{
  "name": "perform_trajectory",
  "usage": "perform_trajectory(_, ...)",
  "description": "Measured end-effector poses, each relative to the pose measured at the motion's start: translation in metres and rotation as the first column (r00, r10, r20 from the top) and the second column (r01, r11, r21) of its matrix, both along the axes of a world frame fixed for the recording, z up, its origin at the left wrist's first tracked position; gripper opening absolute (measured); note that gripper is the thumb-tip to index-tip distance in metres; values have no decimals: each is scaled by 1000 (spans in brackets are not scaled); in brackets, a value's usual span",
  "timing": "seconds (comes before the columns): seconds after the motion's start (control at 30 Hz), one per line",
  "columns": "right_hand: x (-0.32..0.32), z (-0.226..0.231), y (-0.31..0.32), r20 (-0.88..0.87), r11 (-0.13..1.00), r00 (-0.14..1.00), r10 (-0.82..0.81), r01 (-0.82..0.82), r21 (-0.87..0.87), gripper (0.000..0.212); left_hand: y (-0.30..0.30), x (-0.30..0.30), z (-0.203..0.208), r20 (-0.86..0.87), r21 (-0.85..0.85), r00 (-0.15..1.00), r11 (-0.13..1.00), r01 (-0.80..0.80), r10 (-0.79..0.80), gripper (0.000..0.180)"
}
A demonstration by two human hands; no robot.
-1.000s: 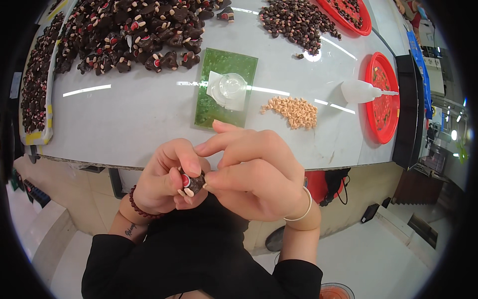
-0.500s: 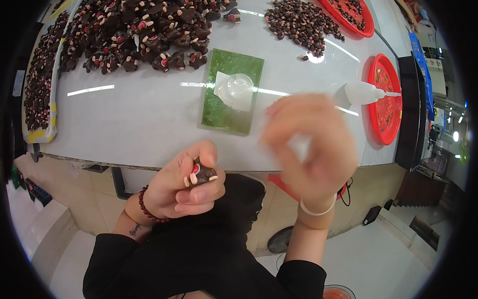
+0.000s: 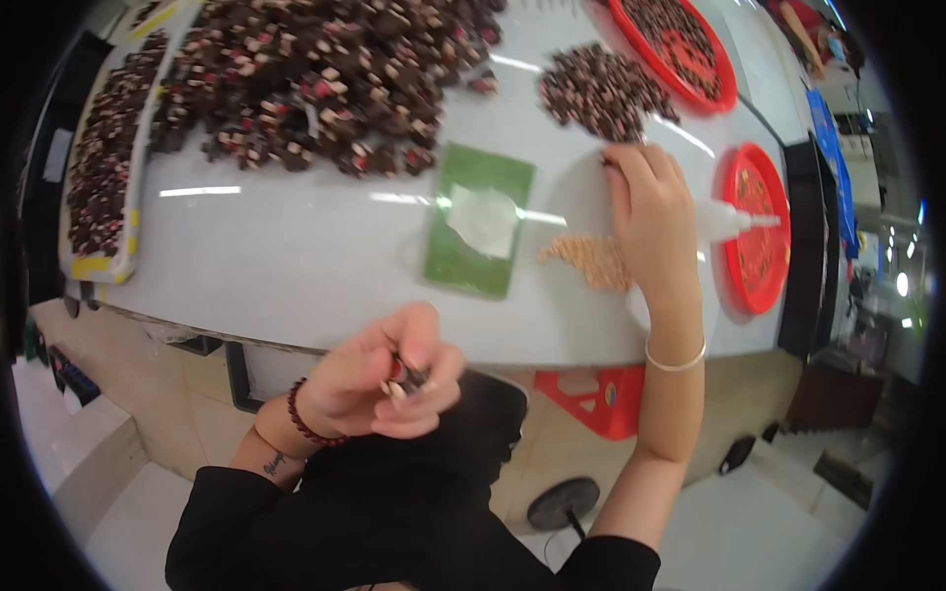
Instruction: The person assembles small toy figurine heads by attaching tiny beads onto them with a precision glue applicator.
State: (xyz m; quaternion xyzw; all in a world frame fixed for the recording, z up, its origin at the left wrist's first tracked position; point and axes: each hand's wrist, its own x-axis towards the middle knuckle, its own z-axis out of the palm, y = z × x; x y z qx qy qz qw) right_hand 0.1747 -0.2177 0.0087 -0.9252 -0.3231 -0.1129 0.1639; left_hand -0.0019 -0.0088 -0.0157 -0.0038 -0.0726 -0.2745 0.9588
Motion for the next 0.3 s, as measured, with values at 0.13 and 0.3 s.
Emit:
perform_trajectory(0.13, -5, 5, 8, -21, 999, 999, 25, -25, -26, 7, -2, -3, -4, 8, 64, 1000, 998, -20, 19, 18)
perform_trajectory(0.3, 14, -53, 24, -677, 965, 717, 166, 25, 262, 51, 9, 6, 7, 219, 574, 970, 789, -219, 110, 16)
